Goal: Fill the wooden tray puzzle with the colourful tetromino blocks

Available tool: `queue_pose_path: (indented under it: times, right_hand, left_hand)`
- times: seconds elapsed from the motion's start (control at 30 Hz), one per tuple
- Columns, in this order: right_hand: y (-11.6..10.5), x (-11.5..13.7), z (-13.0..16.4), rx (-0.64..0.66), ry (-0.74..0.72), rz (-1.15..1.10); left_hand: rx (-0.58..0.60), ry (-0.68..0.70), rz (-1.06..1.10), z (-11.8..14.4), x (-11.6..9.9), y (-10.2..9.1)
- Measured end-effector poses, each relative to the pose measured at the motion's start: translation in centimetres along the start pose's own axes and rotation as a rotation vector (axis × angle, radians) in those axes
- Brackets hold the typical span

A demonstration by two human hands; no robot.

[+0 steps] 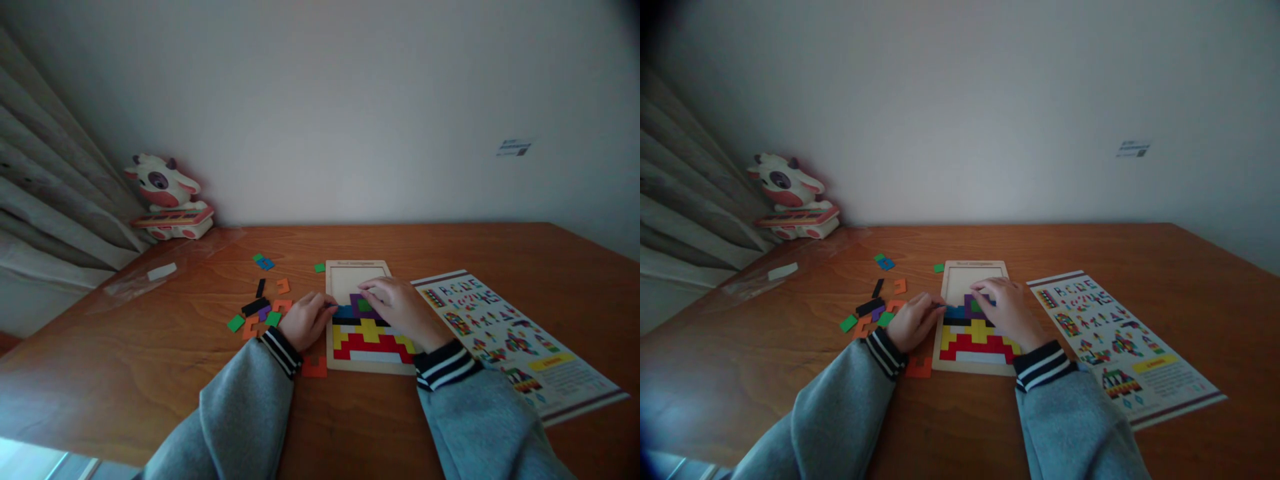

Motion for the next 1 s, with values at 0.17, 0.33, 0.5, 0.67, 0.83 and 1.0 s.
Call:
queue_pose_path:
  times: [0.17,0.33,0.5,0.67,0.83,1.0]
  right_hand:
    - [-3.6,-3.1,1.2,-0.02,0.029,-0.022]
    - [-5.0,-4.0,2.6,0.092,0.076,-0.074]
    - [-4.1,-3.8,2.9,0.136,0.087,-0.002]
    - [-3.3,-4.4,2.7,0.1,0.073,0.086]
    - [-3.0,-4.9,2.7,-0.005,0.074,0.154]
    - [-2.6,-5.3,2.6,-0.009,0.033,0.201]
  left_hand:
    - [0.087,0.124,-0.067,0.1,-0.5,0.0]
    - [0.077,0.127,-0.087,0.1,-0.6,0.0]
    - [0.087,0.131,-0.079,0.1,-0.5,0.0]
    - [0.097,0.118,-0.08,0.1,-0.5,0.0]
    - [0.1,0.107,-0.079,0.0,-0.7,-0.2]
    - [0.1,0.114,-0.079,0.1,-0.7,-0.1]
Point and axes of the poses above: each hand's wrist, its own z-axis away from the middle knuckle, its own y-axis out of the palm, x = y × z, the point moved 2 cm from there along -z, towards the middle knuckle, and after that the axes turned 15 degrees about -z, right-handed, at the moved point
